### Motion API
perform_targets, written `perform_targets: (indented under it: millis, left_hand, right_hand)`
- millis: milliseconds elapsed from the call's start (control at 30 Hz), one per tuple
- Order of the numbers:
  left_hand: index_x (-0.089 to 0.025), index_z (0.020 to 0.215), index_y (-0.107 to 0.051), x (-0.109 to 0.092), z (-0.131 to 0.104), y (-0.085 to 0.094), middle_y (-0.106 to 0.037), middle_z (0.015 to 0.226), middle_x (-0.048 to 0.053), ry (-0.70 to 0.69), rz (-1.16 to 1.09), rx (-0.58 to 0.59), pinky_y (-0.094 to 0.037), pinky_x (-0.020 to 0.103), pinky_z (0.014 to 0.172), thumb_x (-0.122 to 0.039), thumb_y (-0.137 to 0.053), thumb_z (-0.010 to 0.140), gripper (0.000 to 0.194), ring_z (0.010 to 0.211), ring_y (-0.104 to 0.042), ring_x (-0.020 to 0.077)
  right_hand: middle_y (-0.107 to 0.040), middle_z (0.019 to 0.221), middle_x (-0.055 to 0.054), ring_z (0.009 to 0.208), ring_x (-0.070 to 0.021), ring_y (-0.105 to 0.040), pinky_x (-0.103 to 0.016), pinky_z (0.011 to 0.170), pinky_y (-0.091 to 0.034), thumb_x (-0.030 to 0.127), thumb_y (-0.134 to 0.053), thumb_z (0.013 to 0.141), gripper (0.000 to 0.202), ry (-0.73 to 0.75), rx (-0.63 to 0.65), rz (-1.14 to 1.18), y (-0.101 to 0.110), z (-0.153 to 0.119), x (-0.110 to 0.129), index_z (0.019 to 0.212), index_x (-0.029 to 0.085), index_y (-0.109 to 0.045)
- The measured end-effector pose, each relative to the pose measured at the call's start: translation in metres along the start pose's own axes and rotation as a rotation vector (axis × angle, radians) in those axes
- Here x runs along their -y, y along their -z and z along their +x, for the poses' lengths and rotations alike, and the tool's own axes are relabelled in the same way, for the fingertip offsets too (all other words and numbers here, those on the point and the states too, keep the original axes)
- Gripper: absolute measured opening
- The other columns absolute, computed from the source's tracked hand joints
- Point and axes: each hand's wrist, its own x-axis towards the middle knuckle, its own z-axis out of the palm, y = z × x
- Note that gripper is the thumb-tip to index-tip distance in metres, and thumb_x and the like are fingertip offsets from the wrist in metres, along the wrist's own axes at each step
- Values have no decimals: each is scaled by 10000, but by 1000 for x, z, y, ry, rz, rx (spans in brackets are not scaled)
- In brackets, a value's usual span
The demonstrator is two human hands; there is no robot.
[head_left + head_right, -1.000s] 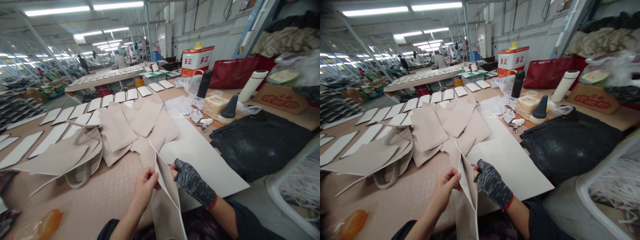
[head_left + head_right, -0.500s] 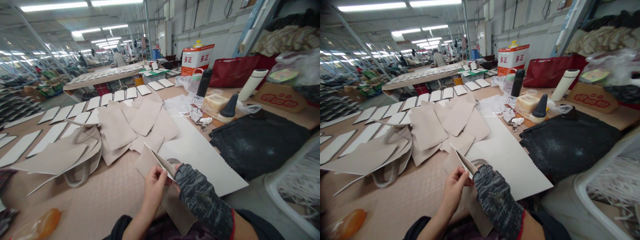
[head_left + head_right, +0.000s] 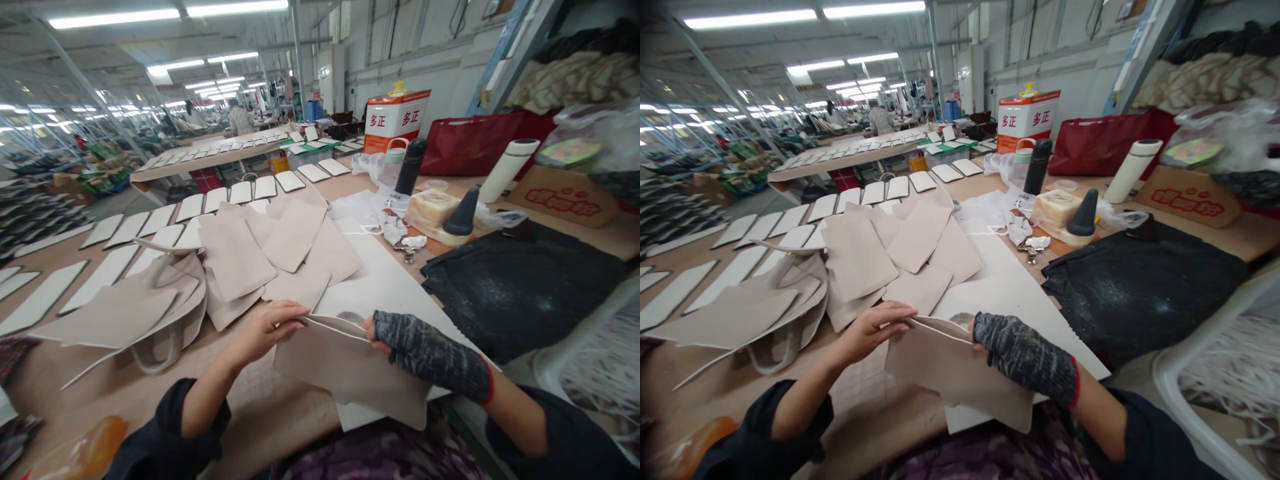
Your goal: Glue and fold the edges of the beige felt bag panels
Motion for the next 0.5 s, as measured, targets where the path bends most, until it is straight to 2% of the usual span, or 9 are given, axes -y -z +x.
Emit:
perform_targets:
  millis: [67, 100, 233, 333, 400, 500]
  left_hand:
    - [-228, 993, -719, 0, 1, -3, -713, 900, 97, 2, -13, 43, -507, 263, 716, -302, -592, 812, 233, 805, -654, 193]
    - [-219, 997, -716, 1, 1, -5, -711, 891, 93, -2, -6, 69, -504, 253, 702, -302, -581, 822, 235, 782, -649, 180]
    - [-170, 948, -708, 11, -1, -14, -704, 881, 81, 0, 54, 143, -489, 239, 708, -283, -544, 854, 220, 760, -628, 145]
    - [-160, 904, -706, 16, -1, -18, -710, 828, 51, 98, 132, 127, -474, 215, 679, -266, -561, 842, 190, 739, -623, 136]
    - [-173, 918, -711, 13, 0, -19, -715, 793, 32, 151, 215, 131, -461, 202, 653, -266, -565, 839, 190, 711, -624, 131]
    - [-204, 950, -716, 2, 5, -20, -725, 780, 23, 122, 350, 175, -443, 194, 642, -276, -562, 842, 201, 694, -628, 128]
  right_hand:
    - [-670, 864, -37, 845, -198, -606, -351, 847, -466, 252, -530, 805, 135, 148, 180, -137, 8, 7, -4, 851, 230, -655]
    - [-664, 894, -46, 862, -196, -604, -347, 842, -468, 249, -490, 836, 161, 200, 220, -191, 10, 10, -6, 894, 217, -636]
    - [-639, 923, -64, 881, -193, -602, -334, 834, -481, 227, -446, 869, 142, 277, 251, -297, 15, 20, -15, 928, 188, -570]
    - [-633, 927, -63, 880, -188, -604, -332, 840, -487, 216, -434, 872, 152, 309, 254, -371, 14, 24, -17, 954, 184, -558]
    - [-638, 934, -69, 878, -190, -606, -331, 833, -495, 221, -432, 870, 174, 332, 248, -423, 13, 25, -17, 973, 182, -567]
    - [-649, 921, -68, 868, -193, -611, -328, 822, -506, 229, -436, 862, 196, 368, 231, -482, 11, 26, -15, 971, 191, -593]
